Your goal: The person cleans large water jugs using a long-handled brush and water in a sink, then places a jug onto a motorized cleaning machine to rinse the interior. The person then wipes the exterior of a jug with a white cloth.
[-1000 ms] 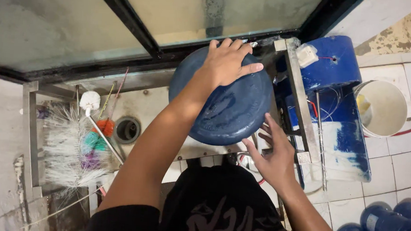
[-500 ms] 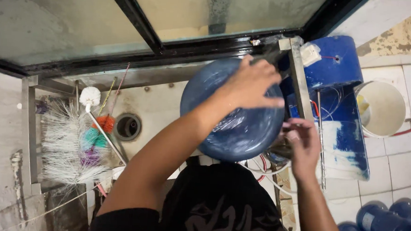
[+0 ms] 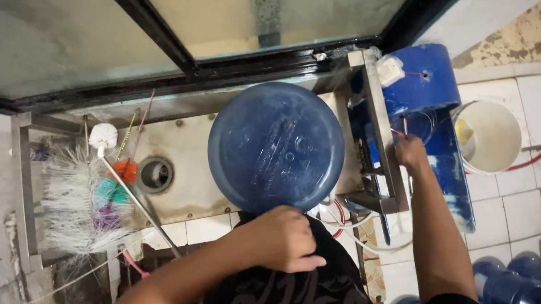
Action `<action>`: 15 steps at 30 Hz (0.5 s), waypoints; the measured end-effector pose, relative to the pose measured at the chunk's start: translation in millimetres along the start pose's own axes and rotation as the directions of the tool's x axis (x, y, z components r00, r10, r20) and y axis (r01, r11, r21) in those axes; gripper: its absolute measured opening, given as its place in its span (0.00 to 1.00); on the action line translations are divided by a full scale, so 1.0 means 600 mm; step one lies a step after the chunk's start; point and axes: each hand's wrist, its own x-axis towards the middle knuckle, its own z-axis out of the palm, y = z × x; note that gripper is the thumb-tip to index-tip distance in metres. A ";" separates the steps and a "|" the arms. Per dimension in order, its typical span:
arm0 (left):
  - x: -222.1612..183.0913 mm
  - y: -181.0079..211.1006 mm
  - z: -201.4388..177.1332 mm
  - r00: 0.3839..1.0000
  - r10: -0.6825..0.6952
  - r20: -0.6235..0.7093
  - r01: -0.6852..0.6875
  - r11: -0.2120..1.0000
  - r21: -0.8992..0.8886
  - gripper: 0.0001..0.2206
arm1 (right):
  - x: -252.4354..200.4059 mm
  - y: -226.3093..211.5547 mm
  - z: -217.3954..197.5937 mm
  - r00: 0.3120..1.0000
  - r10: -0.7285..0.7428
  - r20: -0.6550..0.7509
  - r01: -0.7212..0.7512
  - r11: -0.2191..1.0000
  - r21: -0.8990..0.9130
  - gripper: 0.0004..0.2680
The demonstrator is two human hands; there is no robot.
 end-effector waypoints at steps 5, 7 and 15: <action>-0.111 -0.014 -0.028 0.666 -0.152 -0.731 0.023 0.983 -0.183 0.09 | 0.072 -0.050 -0.029 0.996 -0.056 -0.069 0.074 0.953 0.293 0.05; -0.141 -0.024 -0.005 0.379 -0.319 -0.869 0.071 0.946 -0.316 0.06 | 0.094 -0.091 -0.038 0.992 0.110 0.067 -0.128 0.890 0.438 0.07; -0.128 -0.178 0.123 -0.013 -0.691 -0.723 -0.293 0.694 -0.658 0.29 | -0.083 -0.221 -0.065 0.996 -0.075 -0.054 0.089 0.621 0.779 0.11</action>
